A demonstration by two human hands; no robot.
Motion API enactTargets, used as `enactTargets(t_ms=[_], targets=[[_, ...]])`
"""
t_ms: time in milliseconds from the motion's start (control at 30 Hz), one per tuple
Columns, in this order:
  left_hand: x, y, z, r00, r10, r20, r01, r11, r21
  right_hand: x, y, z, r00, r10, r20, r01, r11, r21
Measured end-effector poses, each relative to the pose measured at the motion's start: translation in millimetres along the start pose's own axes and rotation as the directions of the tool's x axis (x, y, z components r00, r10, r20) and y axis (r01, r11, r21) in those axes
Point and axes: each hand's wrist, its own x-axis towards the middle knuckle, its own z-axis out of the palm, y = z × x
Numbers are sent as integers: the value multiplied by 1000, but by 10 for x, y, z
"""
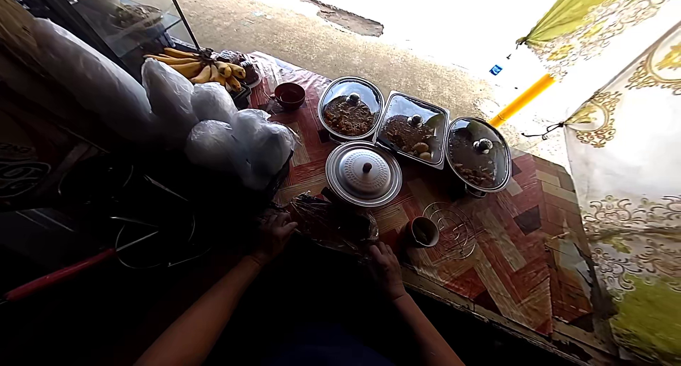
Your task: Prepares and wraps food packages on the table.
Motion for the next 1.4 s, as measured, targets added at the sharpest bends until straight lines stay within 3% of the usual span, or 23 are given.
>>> enactTargets(t_ms=[133, 400, 533, 667, 800, 1000, 1233, 1333, 1400], targets=[[46, -31, -63, 997, 73, -4, -73, 997, 19, 52, 9, -71, 1000, 16, 0, -16, 996, 83], [85, -68, -152, 998, 55, -18, -55, 998, 8, 137, 57, -166, 994, 114, -3, -111, 976, 186], [75, -3, -142, 992, 50, 118, -48, 999, -20, 115, 61, -149, 991, 131, 13, -131, 974, 187], [130, 27, -95, 990, 4, 141, -2, 1000, -11, 102, 50, -123, 992, 126, 15, -126, 975, 184], [163, 45, -74, 996, 17, 83, -19, 1000, 22, 86, 45, -110, 993, 119, 2, -118, 977, 180], [251, -31, -179, 986, 121, -114, -103, 983, 152, 83, 53, -83, 995, 43, -90, -32, 992, 124], [24, -155, -232, 978, 208, -12, -200, 952, 230, -45, 39, -5, 998, -46, -43, 47, 998, 39], [-127, -190, -173, 987, 143, 74, -156, 965, 210, -102, 37, 7, 999, -39, 19, 38, 999, 34], [-163, -141, -210, 982, 26, 189, -59, 984, 167, -113, 13, -73, 989, 22, 144, -31, 998, 63]])
